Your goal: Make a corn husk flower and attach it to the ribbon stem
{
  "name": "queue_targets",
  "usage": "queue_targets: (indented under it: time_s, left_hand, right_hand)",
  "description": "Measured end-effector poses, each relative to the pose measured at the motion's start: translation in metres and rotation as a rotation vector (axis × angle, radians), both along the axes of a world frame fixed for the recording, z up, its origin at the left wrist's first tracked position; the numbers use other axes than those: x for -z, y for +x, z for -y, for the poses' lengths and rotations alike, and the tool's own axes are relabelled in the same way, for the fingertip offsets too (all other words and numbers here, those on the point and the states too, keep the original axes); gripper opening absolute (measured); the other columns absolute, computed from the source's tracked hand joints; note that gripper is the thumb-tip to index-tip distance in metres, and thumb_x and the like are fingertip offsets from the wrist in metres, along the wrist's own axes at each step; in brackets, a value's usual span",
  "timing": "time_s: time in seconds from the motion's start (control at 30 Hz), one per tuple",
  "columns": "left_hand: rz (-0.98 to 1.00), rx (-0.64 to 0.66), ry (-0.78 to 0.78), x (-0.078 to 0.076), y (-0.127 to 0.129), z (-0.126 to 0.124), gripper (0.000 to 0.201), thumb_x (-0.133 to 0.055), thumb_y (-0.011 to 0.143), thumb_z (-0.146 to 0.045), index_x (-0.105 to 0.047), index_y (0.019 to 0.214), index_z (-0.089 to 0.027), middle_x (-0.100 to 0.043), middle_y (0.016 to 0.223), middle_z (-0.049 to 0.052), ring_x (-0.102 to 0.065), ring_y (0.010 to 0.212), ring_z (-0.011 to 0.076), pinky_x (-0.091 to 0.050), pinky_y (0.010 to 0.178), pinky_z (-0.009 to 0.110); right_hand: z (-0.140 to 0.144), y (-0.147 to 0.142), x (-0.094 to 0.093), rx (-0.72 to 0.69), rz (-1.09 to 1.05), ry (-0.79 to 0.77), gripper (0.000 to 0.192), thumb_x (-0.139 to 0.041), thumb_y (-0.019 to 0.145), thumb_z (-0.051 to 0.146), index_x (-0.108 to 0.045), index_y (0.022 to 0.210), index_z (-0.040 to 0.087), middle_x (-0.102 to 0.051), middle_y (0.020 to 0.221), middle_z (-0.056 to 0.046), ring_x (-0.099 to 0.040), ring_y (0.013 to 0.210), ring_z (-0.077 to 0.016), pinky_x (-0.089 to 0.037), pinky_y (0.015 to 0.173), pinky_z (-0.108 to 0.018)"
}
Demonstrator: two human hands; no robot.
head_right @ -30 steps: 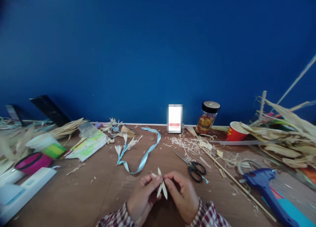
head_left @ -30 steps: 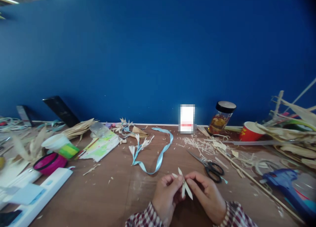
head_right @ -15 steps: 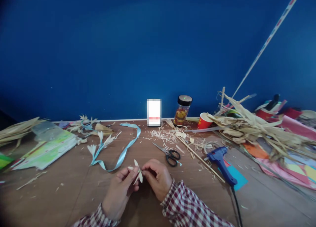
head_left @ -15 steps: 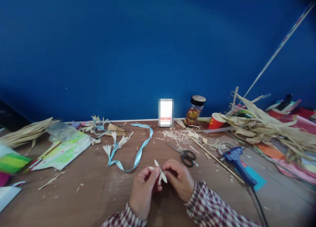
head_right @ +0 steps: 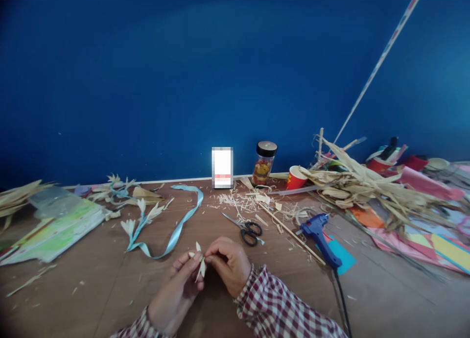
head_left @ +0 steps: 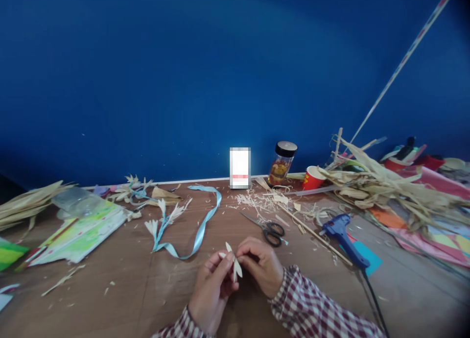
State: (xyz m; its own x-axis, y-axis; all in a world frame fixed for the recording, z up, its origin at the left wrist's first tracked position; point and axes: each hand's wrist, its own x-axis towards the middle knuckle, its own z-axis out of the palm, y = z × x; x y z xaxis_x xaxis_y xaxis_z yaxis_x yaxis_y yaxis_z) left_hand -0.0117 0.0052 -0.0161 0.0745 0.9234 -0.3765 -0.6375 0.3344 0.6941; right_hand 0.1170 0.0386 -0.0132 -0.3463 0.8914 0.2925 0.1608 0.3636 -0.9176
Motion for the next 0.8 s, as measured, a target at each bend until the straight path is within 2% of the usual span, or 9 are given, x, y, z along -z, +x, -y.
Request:
queue_targets:
  time_s: [0.07, 0.17, 0.23, 0.3, 0.4, 0.57, 0.67, 0.8]
  left_hand:
    - [0.006, -0.012, -0.008, 0.001, 0.0, 0.001, 0.015, -0.065, 0.07, -0.028, -0.056, 0.073, -0.017, -0.051, 0.052, -0.006, -0.043, 0.042, 0.0036, -0.036, 0.039, 0.014]
    - [-0.009, -0.004, 0.027, 0.003, 0.0, 0.001, 0.018, -0.063, 0.071, -0.034, -0.057, 0.074, -0.016, -0.053, 0.054, -0.004, -0.042, 0.041, 0.0031, -0.034, 0.038, 0.014]
    - [-0.067, -0.004, 0.087, 0.005, 0.0, 0.001, 0.024, -0.065, 0.068, -0.035, -0.059, 0.082, -0.016, -0.054, 0.055, -0.004, -0.042, 0.04, 0.0035, -0.034, 0.038, 0.015]
    - [-0.179, -0.023, 0.136, 0.007, 0.0, -0.001, 0.035, -0.07, 0.063, -0.032, -0.059, 0.093, -0.017, -0.054, 0.054, -0.005, -0.042, 0.04, 0.0044, -0.035, 0.039, 0.017]
    - [-0.281, -0.083, 0.08, 0.007, 0.002, -0.004, 0.034, -0.071, 0.061, -0.032, -0.062, 0.089, -0.015, -0.055, 0.053, -0.004, -0.043, 0.041, 0.0046, -0.034, 0.04, 0.017]
    - [-0.184, -0.084, -0.008, -0.002, 0.009, -0.009, 0.028, -0.074, 0.055, -0.033, -0.065, 0.073, -0.014, -0.051, 0.048, -0.005, -0.04, 0.039, 0.0034, -0.03, 0.038, 0.015]
    - [-0.242, -0.092, 0.033, -0.004, 0.009, -0.011, 0.023, -0.073, 0.056, -0.033, -0.064, 0.065, -0.014, -0.05, 0.047, -0.006, -0.037, 0.038, 0.0029, -0.028, 0.037, 0.015]
    - [-0.488, -0.073, 0.145, -0.005, 0.004, -0.012, 0.021, -0.07, 0.061, -0.032, -0.067, 0.07, -0.014, -0.056, 0.052, -0.002, -0.041, 0.044, 0.0067, -0.034, 0.043, 0.018]
  right_hand:
    - [0.0, -0.001, 0.001, 0.001, -0.03, -0.062, 0.012, -0.056, 0.078, 0.025, -0.061, 0.071, 0.017, -0.057, 0.072, -0.002, -0.053, 0.07, -0.0137, -0.041, 0.066, -0.025]
    - [-0.001, -0.003, 0.006, -0.023, -0.154, -0.272, 0.019, -0.057, 0.077, 0.033, -0.059, 0.071, 0.016, -0.054, 0.059, 0.002, -0.048, 0.054, -0.0095, -0.039, 0.052, -0.021]
    - [-0.004, -0.004, 0.011, -0.039, -0.247, -0.413, 0.024, -0.058, 0.075, 0.039, -0.056, 0.072, 0.015, -0.05, 0.052, 0.004, -0.041, 0.043, -0.0064, -0.032, 0.041, -0.017]
    - [-0.007, -0.005, 0.015, -0.036, -0.315, -0.487, 0.028, -0.06, 0.072, 0.042, -0.053, 0.075, 0.015, -0.049, 0.052, 0.005, -0.038, 0.039, -0.0046, -0.029, 0.037, -0.015]
    - [-0.009, -0.005, 0.017, -0.036, -0.383, -0.512, 0.031, -0.062, 0.07, 0.044, -0.047, 0.076, 0.017, -0.048, 0.055, 0.006, -0.038, 0.038, -0.0035, -0.03, 0.036, -0.014]
    - [-0.011, -0.003, 0.019, -0.072, -0.402, -0.507, 0.032, -0.061, 0.071, 0.044, -0.043, 0.073, 0.017, -0.047, 0.052, 0.007, -0.037, 0.037, -0.0032, -0.029, 0.036, -0.014]
    - [-0.012, -0.001, 0.016, -0.1, -0.402, -0.52, 0.032, -0.062, 0.07, 0.044, -0.044, 0.073, 0.017, -0.046, 0.051, 0.008, -0.036, 0.036, -0.003, -0.029, 0.036, -0.014]
    - [-0.013, 0.002, 0.009, -0.09, -0.373, -0.507, 0.031, -0.063, 0.07, 0.042, -0.047, 0.074, 0.016, -0.047, 0.054, 0.007, -0.039, 0.039, -0.0031, -0.03, 0.037, -0.014]
